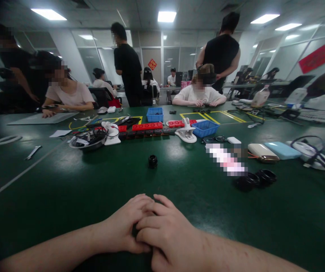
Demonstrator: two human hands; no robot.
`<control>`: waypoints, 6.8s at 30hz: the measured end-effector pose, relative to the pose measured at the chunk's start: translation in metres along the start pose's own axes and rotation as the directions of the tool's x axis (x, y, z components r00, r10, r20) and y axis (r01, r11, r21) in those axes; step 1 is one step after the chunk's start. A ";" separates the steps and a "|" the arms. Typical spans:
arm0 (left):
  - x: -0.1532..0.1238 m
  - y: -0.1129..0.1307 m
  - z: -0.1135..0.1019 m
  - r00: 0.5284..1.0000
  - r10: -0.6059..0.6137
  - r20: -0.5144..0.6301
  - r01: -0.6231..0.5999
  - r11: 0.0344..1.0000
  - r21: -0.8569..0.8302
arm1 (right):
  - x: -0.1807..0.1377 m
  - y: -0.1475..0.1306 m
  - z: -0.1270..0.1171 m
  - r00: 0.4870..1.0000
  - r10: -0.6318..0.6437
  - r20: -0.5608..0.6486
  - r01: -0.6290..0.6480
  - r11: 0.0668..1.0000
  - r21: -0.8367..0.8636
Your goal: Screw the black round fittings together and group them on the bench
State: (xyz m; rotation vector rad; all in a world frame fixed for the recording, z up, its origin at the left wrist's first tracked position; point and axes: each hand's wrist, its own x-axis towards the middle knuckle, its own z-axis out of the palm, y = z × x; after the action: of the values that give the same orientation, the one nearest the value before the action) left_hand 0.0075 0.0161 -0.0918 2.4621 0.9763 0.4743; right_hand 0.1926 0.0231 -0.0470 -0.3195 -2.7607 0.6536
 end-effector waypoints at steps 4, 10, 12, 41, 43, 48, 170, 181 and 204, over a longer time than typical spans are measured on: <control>0.001 -0.001 0.001 0.999 -0.007 -0.036 0.005 0.999 -0.039 | 0.003 -0.007 -0.012 0.982 0.006 0.190 0.004 0.999 -0.050; 0.002 0.001 -0.003 0.998 -0.049 -0.037 0.044 0.993 -0.111 | -0.002 -0.009 -0.017 0.979 -0.049 0.200 0.058 0.998 -0.040; 0.001 0.000 -0.003 0.999 -0.041 -0.020 0.039 0.996 -0.086 | -0.006 -0.006 -0.011 0.995 -0.084 0.046 0.086 0.995 -0.045; 0.002 0.002 -0.005 1.000 0.008 -0.005 -0.008 1.000 -0.028 | -0.005 0.003 0.008 0.994 -0.058 -0.091 0.054 0.997 -0.048; 0.001 0.001 -0.004 1.000 -0.008 -0.001 0.008 0.999 -0.033 | -0.005 0.005 0.008 0.992 -0.088 -0.092 0.084 0.995 -0.049; 0.003 0.001 -0.003 0.998 -0.063 -0.005 0.063 0.997 -0.051 | -0.005 0.003 0.005 0.989 -0.122 -0.082 0.119 0.992 -0.038; 0.002 0.004 -0.008 1.000 0.000 0.017 0.001 0.997 -0.077 | -0.001 0.006 0.007 0.974 0.035 -0.225 -0.041 0.999 -0.025; 0.002 0.001 -0.004 1.000 0.020 -0.012 -0.021 0.998 -0.058 | 0.000 0.007 0.013 0.961 -0.155 -0.228 0.166 0.986 0.028; 0.002 -0.001 -0.006 0.999 0.022 0.024 -0.020 0.996 -0.088 | -0.004 0.001 0.009 0.928 0.128 -0.349 -0.161 0.985 -0.067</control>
State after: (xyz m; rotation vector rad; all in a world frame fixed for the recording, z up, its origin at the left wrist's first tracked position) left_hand 0.0055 0.0197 -0.0875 2.3963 0.9013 0.4819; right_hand 0.1939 0.0192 -0.0560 -0.6028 -2.4508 0.4496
